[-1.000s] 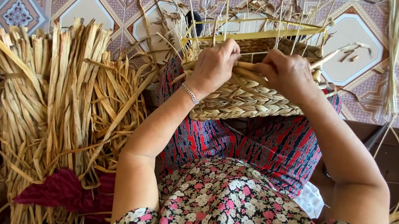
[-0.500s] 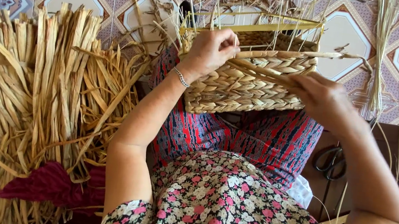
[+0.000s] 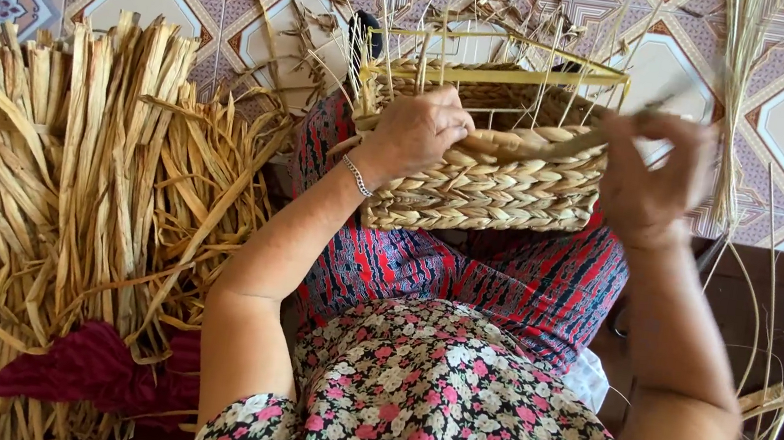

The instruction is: The person weaves a basket by hand, threading dried plant fibers through a wire frame and trimming excess material with shears. They wrap the fibers around the frame's edges, tucking and pulling them tight to build the structure.

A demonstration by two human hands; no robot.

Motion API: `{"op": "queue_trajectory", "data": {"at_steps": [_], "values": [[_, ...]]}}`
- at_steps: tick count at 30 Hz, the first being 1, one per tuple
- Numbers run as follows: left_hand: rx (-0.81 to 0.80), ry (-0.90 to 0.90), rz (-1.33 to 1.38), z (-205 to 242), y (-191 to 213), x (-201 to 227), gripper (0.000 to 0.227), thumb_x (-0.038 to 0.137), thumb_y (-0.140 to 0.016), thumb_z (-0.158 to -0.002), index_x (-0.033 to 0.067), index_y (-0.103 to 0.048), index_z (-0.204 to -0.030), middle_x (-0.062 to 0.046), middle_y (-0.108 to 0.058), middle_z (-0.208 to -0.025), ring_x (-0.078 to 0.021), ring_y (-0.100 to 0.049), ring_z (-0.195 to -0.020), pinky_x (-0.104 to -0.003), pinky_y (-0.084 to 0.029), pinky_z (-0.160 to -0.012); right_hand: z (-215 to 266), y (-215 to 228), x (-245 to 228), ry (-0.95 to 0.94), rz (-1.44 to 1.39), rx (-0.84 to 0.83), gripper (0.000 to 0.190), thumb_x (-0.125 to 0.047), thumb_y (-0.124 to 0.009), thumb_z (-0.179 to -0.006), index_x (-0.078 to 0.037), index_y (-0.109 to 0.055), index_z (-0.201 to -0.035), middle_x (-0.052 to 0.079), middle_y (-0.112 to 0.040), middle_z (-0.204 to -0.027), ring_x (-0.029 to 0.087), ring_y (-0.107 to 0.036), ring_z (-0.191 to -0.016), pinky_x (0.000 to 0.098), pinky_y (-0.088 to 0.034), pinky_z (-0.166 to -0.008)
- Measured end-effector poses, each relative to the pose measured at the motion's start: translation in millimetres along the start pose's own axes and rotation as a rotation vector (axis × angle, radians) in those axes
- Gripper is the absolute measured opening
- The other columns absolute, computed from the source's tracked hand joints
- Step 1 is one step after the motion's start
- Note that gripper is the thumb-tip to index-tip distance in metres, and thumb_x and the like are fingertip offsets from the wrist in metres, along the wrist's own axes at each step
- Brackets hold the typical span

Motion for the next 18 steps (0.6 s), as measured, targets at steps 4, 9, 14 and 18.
{"op": "queue_trajectory", "data": {"at_steps": [4,9,14,18], "values": [[0.027,-0.042,0.032,5,5,10,0.005,0.018,-0.074,-0.094,0.0157,-0.079,-0.095,0.001,-0.066,-0.087,-0.0107,-0.063,-0.065,-0.027,-0.053,-0.057,11,-44,-35,0.029,-0.504,0.118,0.021,0.007,-0.083,-0.090,-0.002,-0.076,-0.108,0.010,-0.062,-0.118,0.021,-0.069,-0.103,0.0328,-0.063,-0.086],[0.060,-0.118,0.057,11,15,8,0.013,0.010,-0.073,-0.088,0.0150,-0.078,-0.100,0.000,-0.067,-0.096,-0.0129,-0.067,-0.074,-0.026,-0.058,-0.066,2,-66,-75,0.066,-0.594,-0.061,0.029,-0.007,-0.087,-0.087,-0.003,-0.076,-0.114,0.014,-0.065,-0.121,0.020,-0.068,-0.104,0.0297,-0.060,-0.087],[0.017,-0.217,0.118,7,25,9,0.009,0.008,-0.072,-0.095,0.0095,-0.075,-0.103,-0.004,-0.070,-0.100,-0.0145,-0.070,-0.079,-0.027,-0.059,-0.073,-8,-63,-87,0.059,-0.480,-0.186,0.039,-0.008,-0.079,-0.084,-0.003,-0.068,-0.121,0.010,-0.069,-0.124,0.030,-0.066,-0.111,0.0428,-0.054,-0.090],[-0.077,-0.151,0.277,-20,49,-8,0.026,-0.006,-0.057,-0.098,0.0084,-0.075,-0.110,-0.005,-0.073,-0.087,-0.0118,-0.061,-0.060,-0.021,-0.051,-0.049,1,-77,-83,0.028,-0.508,-0.261,0.036,-0.007,-0.075,-0.089,-0.005,-0.064,-0.124,0.009,-0.069,-0.125,0.029,-0.064,-0.107,0.0422,-0.052,-0.089]]}}
Point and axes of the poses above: each hand's wrist, its own z-axis away from the middle knuckle, its own y-axis out of the back of the hand, x = y × z, the point moved 7 cm from there along -z, towards the middle knuckle
